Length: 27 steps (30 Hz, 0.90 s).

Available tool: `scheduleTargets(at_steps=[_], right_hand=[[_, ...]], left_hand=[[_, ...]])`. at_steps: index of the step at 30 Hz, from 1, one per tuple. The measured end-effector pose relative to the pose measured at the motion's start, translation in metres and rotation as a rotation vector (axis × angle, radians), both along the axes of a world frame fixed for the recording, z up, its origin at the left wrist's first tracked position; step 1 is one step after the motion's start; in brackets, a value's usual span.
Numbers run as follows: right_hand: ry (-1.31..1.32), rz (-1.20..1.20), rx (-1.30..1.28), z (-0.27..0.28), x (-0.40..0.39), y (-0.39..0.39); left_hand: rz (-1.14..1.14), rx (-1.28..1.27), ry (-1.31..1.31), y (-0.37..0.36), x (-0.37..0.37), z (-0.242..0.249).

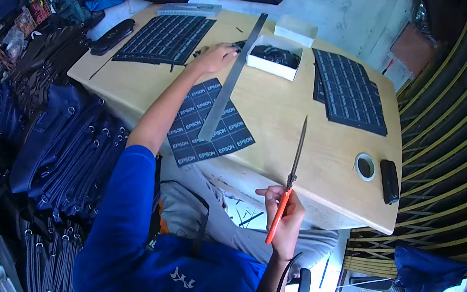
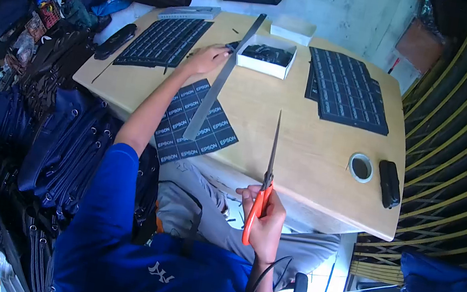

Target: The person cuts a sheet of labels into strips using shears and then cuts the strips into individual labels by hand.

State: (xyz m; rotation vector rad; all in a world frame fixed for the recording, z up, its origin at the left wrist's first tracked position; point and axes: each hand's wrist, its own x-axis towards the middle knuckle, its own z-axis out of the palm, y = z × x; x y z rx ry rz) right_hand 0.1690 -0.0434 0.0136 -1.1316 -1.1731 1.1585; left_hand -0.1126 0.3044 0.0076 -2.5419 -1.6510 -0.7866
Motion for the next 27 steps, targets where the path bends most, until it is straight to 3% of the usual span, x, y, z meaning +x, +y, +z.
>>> scheduleTargets(at_steps=[7, 9, 11, 12, 14, 16, 19, 21, 22, 23, 24, 27], right_hand=[[0.046, 0.106, 0.009, -0.002, 0.001, -0.006], [0.083, 0.197, 0.083, -0.006, 0.004, -0.008], [0.103, 0.295, 0.076, -0.011, 0.006, -0.010], [0.108, 0.318, 0.052, -0.014, 0.003, -0.009], [0.152, 0.303, 0.145, -0.022, -0.007, -0.007], [0.207, 0.320, 0.154, -0.025, -0.017, -0.006], [0.246, 0.344, 0.143, -0.028, -0.021, -0.002], [0.002, 0.338, 0.175, -0.011, -0.022, 0.005], [-0.047, 0.251, 0.168, 0.001, -0.031, 0.008], [-0.281, 0.330, 0.122, 0.009, -0.027, 0.017], [-0.381, 0.312, 0.242, 0.020, -0.033, 0.024], [-0.604, 0.289, 0.520, 0.032, -0.056, 0.055]], left_hand=[[0.144, -0.085, 0.037, -0.007, 0.014, 0.010], [-0.118, 0.041, -0.198, -0.021, 0.002, 0.017], [-0.148, -0.050, -0.275, -0.092, 0.006, 0.060], [-0.093, 0.015, -0.335, -0.112, -0.004, 0.054], [-0.080, -0.041, -0.744, -0.189, -0.005, 0.057], [0.126, -0.075, -0.924, -0.259, -0.003, 0.048], [0.461, -0.170, -0.971, -0.321, 0.008, 0.009], [0.436, -0.343, -1.322, -0.338, 0.024, -0.010], [0.442, -0.344, -1.327, -0.338, 0.028, -0.013], [0.408, -0.432, -1.491, -0.337, 0.031, -0.015], [0.365, -0.521, -1.656, -0.336, 0.034, -0.017], [0.209, -0.515, -1.735, -0.326, 0.039, -0.019]])
